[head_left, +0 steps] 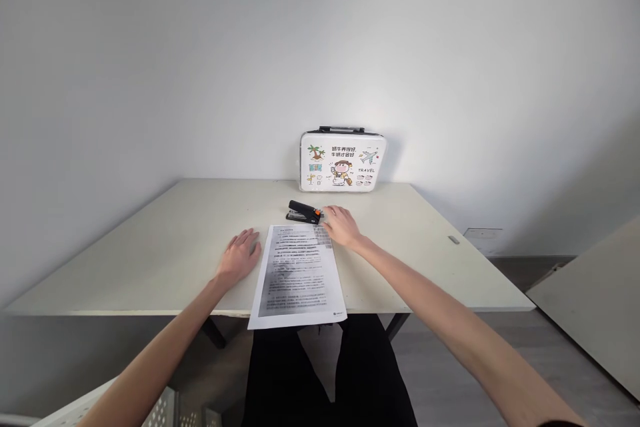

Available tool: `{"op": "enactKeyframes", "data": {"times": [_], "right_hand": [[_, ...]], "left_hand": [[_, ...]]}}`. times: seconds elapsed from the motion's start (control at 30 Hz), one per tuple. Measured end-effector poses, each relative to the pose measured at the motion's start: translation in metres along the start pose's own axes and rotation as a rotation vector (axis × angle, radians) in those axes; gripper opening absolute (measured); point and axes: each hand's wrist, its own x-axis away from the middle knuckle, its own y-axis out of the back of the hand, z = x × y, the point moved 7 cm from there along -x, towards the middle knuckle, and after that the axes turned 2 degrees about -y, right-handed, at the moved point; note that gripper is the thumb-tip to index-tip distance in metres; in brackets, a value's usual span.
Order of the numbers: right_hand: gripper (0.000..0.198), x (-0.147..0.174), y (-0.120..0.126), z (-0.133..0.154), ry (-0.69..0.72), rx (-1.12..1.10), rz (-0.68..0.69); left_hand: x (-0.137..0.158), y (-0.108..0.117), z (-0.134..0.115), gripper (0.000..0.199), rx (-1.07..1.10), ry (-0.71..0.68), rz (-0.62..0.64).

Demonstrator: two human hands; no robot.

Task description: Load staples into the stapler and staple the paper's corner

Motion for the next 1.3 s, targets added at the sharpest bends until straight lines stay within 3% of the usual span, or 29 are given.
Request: {"op": "enactKeyframes", "data": {"times": [0.2, 0.4, 0.53, 0.67, 0.77, 0.87, 0.97, 1.13, 1.3], "right_hand": [[0.039, -0.057, -0.006, 0.05, 0.023, 0.045, 0.047], [0.032, -0.062, 0.003, 0.06, 0.013, 0.016, 0.037], [0.033, -0.039, 0.035, 0.029, 0.038, -0.03, -0.021], [0.029, 0.009, 0.068, -0.027, 0.057, -0.049, -0.035], [0.027, 0.052, 0.079, -0.071, 0.055, -0.105, -0.013], [0.024, 0.089, 0.078, -0.105, 0.017, -0.127, 0.019], [0.024, 0.119, 0.072, -0.123, -0.02, -0.17, 0.046], [0.026, 0.153, 0.061, -0.132, -0.034, -0.272, 0.065], [0.032, 0.167, 0.052, -0.138, -0.035, -0.4, -0.028]], "left_hand": [[0.001, 0.0, 0.0, 0.05, -0.009, 0.004, -0.003], [0.004, 0.003, -0.002, 0.05, -0.035, -0.005, 0.011], [0.003, 0.001, -0.003, 0.051, -0.04, -0.003, 0.03], [0.002, -0.001, -0.003, 0.055, -0.022, 0.011, 0.046], [0.002, -0.002, -0.003, 0.069, -0.012, 0.035, 0.107], [0.003, -0.002, -0.003, 0.084, -0.038, 0.051, 0.166], [0.003, 0.002, -0.004, 0.087, -0.062, 0.064, 0.163], [0.002, 0.004, -0.005, 0.083, -0.064, 0.063, 0.188], [0.003, 0.003, 0.001, 0.073, -0.039, 0.019, 0.161]]}}
